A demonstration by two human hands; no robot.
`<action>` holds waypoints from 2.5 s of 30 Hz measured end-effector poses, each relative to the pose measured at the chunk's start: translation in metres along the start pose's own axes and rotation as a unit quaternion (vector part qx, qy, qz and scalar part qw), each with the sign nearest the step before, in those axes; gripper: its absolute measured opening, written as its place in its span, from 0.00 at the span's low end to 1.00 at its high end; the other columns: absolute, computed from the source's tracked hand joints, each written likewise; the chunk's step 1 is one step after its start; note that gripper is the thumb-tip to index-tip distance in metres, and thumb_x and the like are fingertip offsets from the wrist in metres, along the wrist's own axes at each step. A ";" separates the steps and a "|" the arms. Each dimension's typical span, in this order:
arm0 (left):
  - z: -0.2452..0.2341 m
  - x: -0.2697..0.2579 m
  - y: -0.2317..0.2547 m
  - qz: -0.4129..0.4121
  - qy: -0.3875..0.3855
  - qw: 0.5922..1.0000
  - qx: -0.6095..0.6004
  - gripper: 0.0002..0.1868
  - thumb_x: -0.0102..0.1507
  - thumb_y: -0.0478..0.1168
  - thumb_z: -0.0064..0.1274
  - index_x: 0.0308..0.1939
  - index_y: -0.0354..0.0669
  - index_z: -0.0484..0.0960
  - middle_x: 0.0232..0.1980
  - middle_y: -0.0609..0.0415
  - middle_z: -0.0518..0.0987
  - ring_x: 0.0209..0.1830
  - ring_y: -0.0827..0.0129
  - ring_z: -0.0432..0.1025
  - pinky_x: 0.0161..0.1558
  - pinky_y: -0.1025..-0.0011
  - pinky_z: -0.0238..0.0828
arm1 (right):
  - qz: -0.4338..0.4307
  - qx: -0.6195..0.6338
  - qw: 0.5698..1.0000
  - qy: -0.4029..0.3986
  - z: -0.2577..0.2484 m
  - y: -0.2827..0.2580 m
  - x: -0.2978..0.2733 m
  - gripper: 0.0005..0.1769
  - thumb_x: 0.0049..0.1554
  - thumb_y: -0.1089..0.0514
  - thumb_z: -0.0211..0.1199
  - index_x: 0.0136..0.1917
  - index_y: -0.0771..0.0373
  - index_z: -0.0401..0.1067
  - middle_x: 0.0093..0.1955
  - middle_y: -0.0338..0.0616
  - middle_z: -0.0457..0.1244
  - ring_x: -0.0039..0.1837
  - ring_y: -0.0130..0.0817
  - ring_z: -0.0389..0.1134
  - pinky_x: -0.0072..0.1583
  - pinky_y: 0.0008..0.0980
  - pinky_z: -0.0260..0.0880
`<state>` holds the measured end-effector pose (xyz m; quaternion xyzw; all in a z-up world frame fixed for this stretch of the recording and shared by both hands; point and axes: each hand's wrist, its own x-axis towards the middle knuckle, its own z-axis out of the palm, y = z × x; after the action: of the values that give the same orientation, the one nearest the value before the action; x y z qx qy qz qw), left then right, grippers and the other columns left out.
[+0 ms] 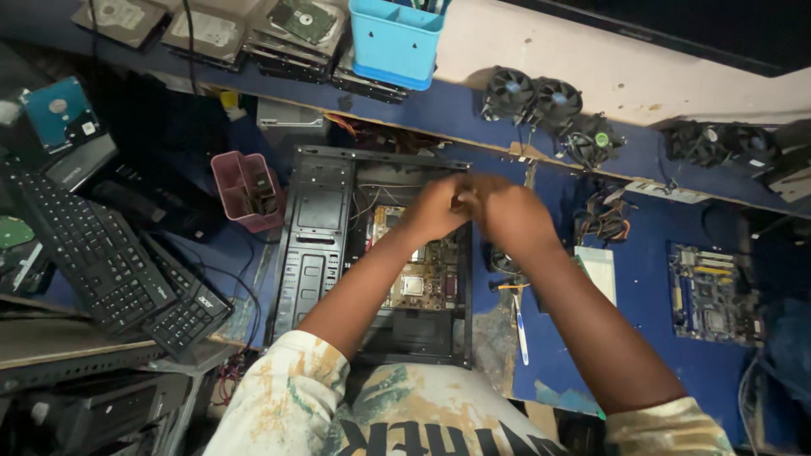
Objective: The person uses a screwdriver to remove screws from a motherboard inside a computer case. They then remove the motherboard and place it on the table. The person continues to remove screws from the case and other components.
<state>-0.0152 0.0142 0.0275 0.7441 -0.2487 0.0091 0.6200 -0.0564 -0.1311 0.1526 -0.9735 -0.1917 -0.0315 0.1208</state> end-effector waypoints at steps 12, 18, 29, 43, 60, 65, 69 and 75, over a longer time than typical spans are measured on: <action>-0.012 0.000 0.023 0.087 0.005 0.991 0.106 0.10 0.63 0.35 0.56 0.48 0.37 0.78 0.47 0.39 0.81 0.49 0.38 0.74 0.47 0.53 0.72 | -0.063 0.065 0.993 0.074 -0.014 0.014 -0.004 0.19 0.59 0.56 0.64 0.63 0.61 0.73 0.55 0.56 0.69 0.54 0.57 0.71 0.53 0.49 0.73; -0.005 0.010 0.009 0.066 -0.009 0.994 0.082 0.11 0.63 0.34 0.55 0.49 0.37 0.77 0.48 0.39 0.80 0.52 0.39 0.74 0.49 0.54 0.72 | -0.059 0.063 0.994 0.066 -0.007 0.021 0.003 0.19 0.59 0.54 0.63 0.63 0.60 0.72 0.55 0.56 0.70 0.54 0.57 0.71 0.52 0.51 0.72; -0.002 0.011 0.005 0.078 -0.001 0.994 0.079 0.14 0.61 0.31 0.53 0.51 0.36 0.75 0.51 0.37 0.79 0.54 0.38 0.72 0.52 0.52 0.71 | -0.072 0.069 0.992 0.076 0.002 0.028 0.005 0.17 0.61 0.55 0.62 0.62 0.62 0.72 0.55 0.56 0.70 0.54 0.57 0.72 0.53 0.50 0.73; -0.002 0.004 0.014 0.046 0.001 0.995 0.086 0.13 0.62 0.33 0.53 0.51 0.39 0.76 0.51 0.40 0.80 0.54 0.40 0.74 0.50 0.53 0.73 | -0.071 0.058 0.993 0.070 -0.004 0.021 0.002 0.17 0.59 0.54 0.65 0.59 0.62 0.74 0.51 0.56 0.70 0.49 0.57 0.71 0.49 0.50 0.73; 0.000 -0.001 0.017 0.036 -0.010 0.993 0.108 0.15 0.63 0.34 0.53 0.54 0.41 0.75 0.54 0.42 0.79 0.55 0.42 0.74 0.51 0.53 0.73 | -0.063 0.060 0.994 0.070 -0.008 0.016 -0.005 0.14 0.58 0.55 0.65 0.57 0.61 0.75 0.52 0.53 0.71 0.49 0.55 0.71 0.50 0.49 0.73; 0.001 -0.004 0.013 0.026 -0.013 0.992 0.123 0.15 0.63 0.34 0.52 0.54 0.40 0.75 0.54 0.42 0.80 0.56 0.42 0.74 0.51 0.53 0.73 | -0.091 0.054 0.991 0.084 -0.004 0.019 -0.005 0.15 0.58 0.56 0.65 0.57 0.62 0.75 0.50 0.54 0.70 0.49 0.55 0.72 0.50 0.48 0.73; 0.001 -0.002 0.010 0.032 -0.032 0.988 0.145 0.17 0.61 0.34 0.52 0.55 0.40 0.75 0.56 0.42 0.79 0.56 0.43 0.73 0.52 0.54 0.73 | -0.064 0.047 0.994 0.069 -0.005 0.017 -0.006 0.14 0.56 0.53 0.67 0.54 0.60 0.76 0.47 0.54 0.70 0.46 0.56 0.72 0.46 0.49 0.73; -0.002 0.000 0.017 -0.003 -0.062 0.987 0.149 0.19 0.60 0.34 0.51 0.56 0.41 0.75 0.56 0.43 0.79 0.56 0.44 0.74 0.52 0.53 0.73 | -0.071 0.034 0.994 0.069 -0.007 0.016 -0.007 0.13 0.57 0.52 0.67 0.52 0.60 0.75 0.45 0.52 0.70 0.45 0.55 0.72 0.45 0.48 0.72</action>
<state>-0.0217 0.0140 0.0435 0.8280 -0.2805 -0.0015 0.4855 -0.0572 -0.1500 0.1552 -0.9482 -0.2524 -0.1007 0.1643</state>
